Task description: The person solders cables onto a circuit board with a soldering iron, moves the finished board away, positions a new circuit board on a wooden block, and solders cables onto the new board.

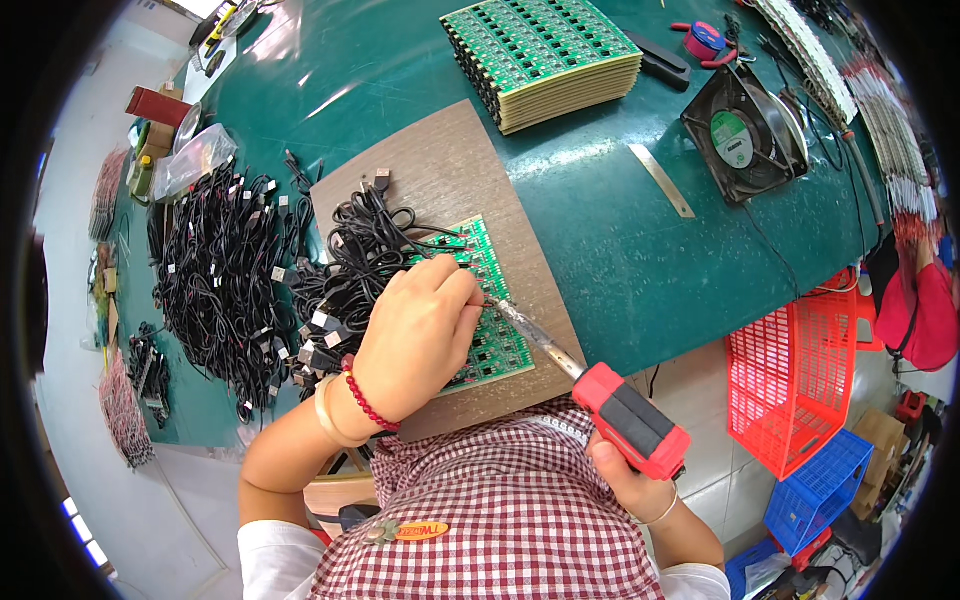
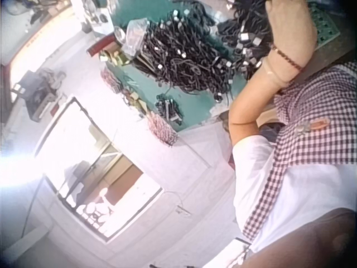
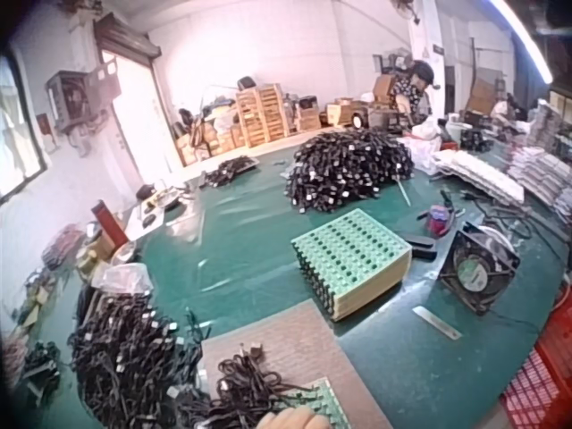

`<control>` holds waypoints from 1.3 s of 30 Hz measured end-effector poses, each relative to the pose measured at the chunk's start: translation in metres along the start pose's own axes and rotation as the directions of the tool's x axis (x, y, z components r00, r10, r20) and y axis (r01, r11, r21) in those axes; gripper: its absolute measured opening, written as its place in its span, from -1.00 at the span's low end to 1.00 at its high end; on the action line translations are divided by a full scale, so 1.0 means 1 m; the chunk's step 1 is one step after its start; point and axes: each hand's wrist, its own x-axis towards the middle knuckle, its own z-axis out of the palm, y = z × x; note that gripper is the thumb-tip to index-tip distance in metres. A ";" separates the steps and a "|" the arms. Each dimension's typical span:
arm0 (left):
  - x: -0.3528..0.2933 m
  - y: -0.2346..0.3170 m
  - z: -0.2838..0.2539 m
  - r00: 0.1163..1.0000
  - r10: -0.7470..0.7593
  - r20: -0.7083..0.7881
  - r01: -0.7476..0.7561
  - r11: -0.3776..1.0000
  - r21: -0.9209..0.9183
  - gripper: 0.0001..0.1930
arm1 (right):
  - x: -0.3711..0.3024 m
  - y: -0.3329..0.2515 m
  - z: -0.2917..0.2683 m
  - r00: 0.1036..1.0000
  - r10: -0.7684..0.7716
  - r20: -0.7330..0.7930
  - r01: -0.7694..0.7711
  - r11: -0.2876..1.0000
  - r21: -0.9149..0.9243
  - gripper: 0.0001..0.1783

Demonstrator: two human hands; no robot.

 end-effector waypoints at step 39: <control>0.005 -0.001 0.008 0.999 0.031 -0.029 -0.029 0.998 0.058 -0.89 | -0.015 0.011 0.013 0.993 -0.029 -0.118 0.036 0.998 0.055 -0.55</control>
